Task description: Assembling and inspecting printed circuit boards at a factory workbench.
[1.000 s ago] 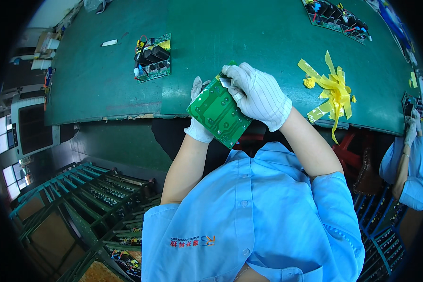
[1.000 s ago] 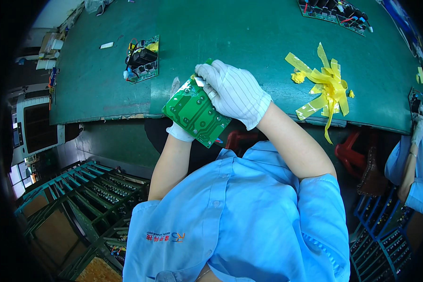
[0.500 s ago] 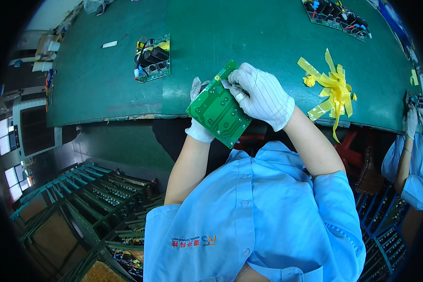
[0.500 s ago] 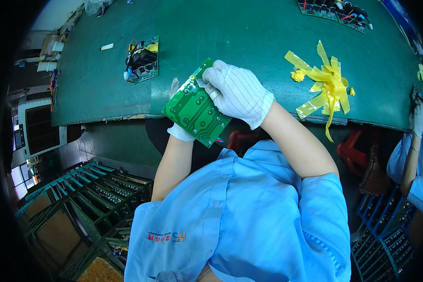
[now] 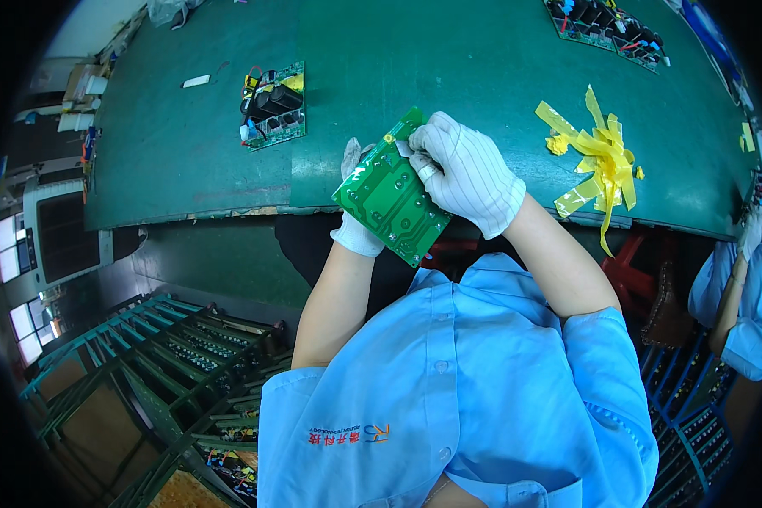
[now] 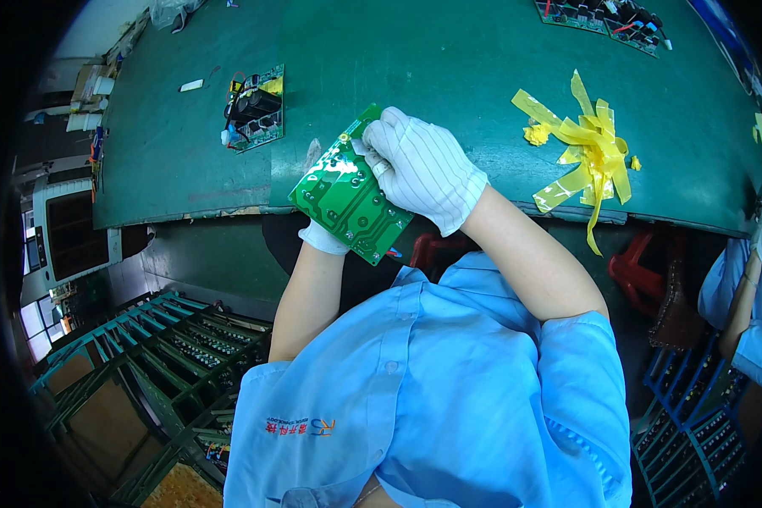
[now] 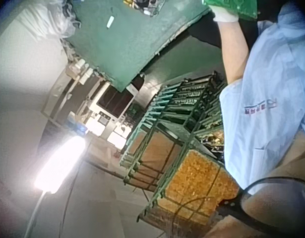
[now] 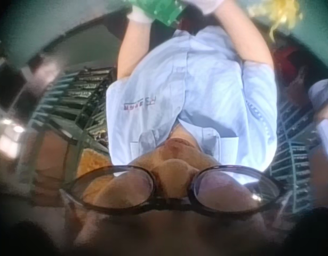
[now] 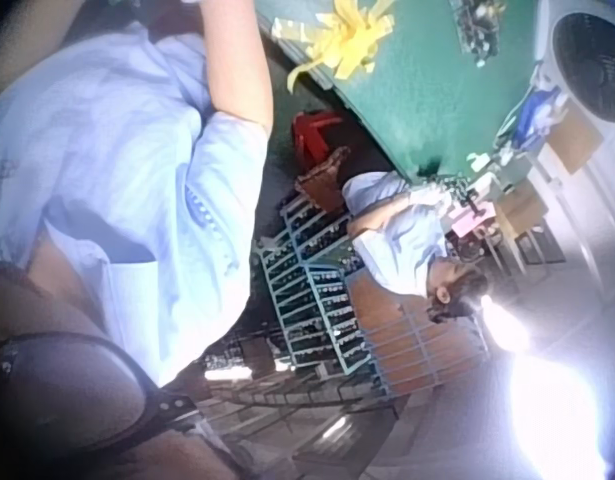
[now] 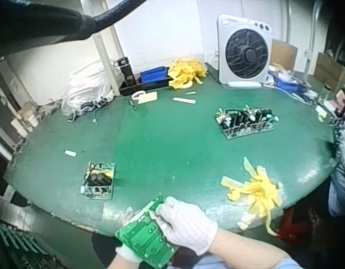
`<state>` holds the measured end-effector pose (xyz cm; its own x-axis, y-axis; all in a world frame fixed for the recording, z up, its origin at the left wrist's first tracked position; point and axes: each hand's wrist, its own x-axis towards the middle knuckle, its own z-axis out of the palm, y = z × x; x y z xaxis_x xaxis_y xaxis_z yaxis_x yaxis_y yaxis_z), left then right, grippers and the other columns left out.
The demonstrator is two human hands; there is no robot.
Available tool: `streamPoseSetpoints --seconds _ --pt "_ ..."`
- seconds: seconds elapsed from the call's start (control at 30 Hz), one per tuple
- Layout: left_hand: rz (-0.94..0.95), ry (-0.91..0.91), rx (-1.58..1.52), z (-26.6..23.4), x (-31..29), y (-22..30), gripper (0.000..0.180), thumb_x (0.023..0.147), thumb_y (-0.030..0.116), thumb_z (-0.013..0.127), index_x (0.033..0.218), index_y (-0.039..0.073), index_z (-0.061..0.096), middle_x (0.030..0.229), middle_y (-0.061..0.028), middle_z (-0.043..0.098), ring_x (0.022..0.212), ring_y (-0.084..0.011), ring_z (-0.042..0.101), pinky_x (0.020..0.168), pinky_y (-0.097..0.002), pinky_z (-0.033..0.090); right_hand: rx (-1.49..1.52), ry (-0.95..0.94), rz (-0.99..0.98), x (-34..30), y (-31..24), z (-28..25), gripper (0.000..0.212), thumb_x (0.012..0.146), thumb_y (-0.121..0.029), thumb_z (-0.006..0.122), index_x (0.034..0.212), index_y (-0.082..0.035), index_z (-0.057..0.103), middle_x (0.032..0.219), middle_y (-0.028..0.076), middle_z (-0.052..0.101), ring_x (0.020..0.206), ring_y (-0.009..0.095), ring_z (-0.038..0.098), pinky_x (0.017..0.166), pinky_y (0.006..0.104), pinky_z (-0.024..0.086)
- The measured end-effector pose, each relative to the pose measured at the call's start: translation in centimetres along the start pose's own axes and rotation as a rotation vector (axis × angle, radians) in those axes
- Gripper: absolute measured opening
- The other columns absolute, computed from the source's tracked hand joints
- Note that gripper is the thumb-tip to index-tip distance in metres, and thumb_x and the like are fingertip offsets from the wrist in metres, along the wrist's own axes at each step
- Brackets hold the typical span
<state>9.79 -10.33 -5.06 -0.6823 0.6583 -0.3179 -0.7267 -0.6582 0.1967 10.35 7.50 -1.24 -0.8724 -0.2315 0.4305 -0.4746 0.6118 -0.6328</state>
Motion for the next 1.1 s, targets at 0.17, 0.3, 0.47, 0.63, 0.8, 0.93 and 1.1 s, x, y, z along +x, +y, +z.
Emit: streamPoseSetpoints --seconds 0.17,0.3,0.47,0.63,0.8,0.93,1.1 --pt "0.017 -0.012 -0.002 -0.4 0.2 0.0 0.073 0.093 0.069 0.037 0.131 0.009 0.054 0.127 -0.0162 0.06 0.117 -0.0328 0.06 0.101 -0.0496 0.049 0.015 0.027 -0.015 0.0 0.0 0.1 0.01 0.086 -0.01 0.065 0.092 -0.006 0.058 0.084 0.012 0.056 0.074 0.033 0.059 0.062 0.0431 0.049" --pt "0.029 0.04 0.011 -0.4 0.2 -0.3 0.073 0.094 0.068 0.036 0.133 0.009 0.053 0.129 -0.0156 0.058 0.12 -0.032 0.058 0.103 -0.0494 0.047 -0.019 0.034 -0.024 0.0 -0.2 0.1 0.029 0.087 -0.009 0.062 0.115 -0.007 0.059 0.086 0.013 0.057 0.076 0.034 0.059 0.063 0.0432 0.05" --pt "0.028 -0.001 -0.045 -1.2 0.3 -0.4 0.074 0.094 0.068 0.036 0.138 0.01 0.05 0.134 -0.0151 0.055 0.124 -0.0325 0.054 0.106 -0.0513 0.044 -0.12 -0.176 -0.104 0.9 -0.2 -2.0 0.051 0.086 -0.008 0.059 0.136 -0.012 0.052 0.089 0.013 0.058 0.078 0.033 0.061 0.064 0.0423 0.051" --pt "-0.012 -0.052 0.001 -0.1 0.1 -0.2 0.075 0.093 0.069 0.036 0.14 0.012 0.048 0.138 -0.0149 0.053 0.127 -0.0337 0.052 0.108 -0.0541 0.041 -0.173 -0.308 -0.117 1.4 0.2 -2.2 0.049 0.085 -0.008 0.056 0.134 -0.014 0.055 0.094 0.015 0.058 0.079 0.034 0.061 0.066 0.0429 0.051" --pt "-0.008 -0.065 -0.104 -0.7 0.2 -0.2 0.074 0.093 0.069 0.036 0.14 0.013 0.048 0.139 -0.0148 0.052 0.127 -0.0339 0.052 0.108 -0.0545 0.041 0.013 -0.232 -0.113 0.9 1.2 -1.3 0.047 0.084 -0.006 0.052 0.131 -0.012 0.057 0.096 0.015 0.058 0.082 0.035 0.06 0.071 0.043 0.051" --pt "0.02 -0.014 -0.067 -0.7 0.2 -0.3 0.073 0.093 0.069 0.036 0.139 0.013 0.049 0.138 -0.0149 0.053 0.127 -0.0341 0.052 0.108 -0.054 0.041 0.139 -0.2 -0.09 1.0 1.3 -1.4 0.042 0.087 -0.007 0.048 0.128 -0.008 0.057 0.095 0.014 0.059 0.085 0.035 0.058 0.077 0.0424 0.05" --pt "0.004 -0.013 -0.005 -1.1 0.1 -0.3 0.072 0.094 0.068 0.035 0.137 0.012 0.051 0.134 -0.0153 0.056 0.123 -0.0337 0.056 0.104 -0.0519 0.045 0.225 -0.123 -0.127 1.6 1.5 -1.9 0.038 0.09 -0.009 0.047 0.126 -0.006 0.058 0.097 0.015 0.063 0.088 0.035 0.058 0.082 0.0418 0.049"
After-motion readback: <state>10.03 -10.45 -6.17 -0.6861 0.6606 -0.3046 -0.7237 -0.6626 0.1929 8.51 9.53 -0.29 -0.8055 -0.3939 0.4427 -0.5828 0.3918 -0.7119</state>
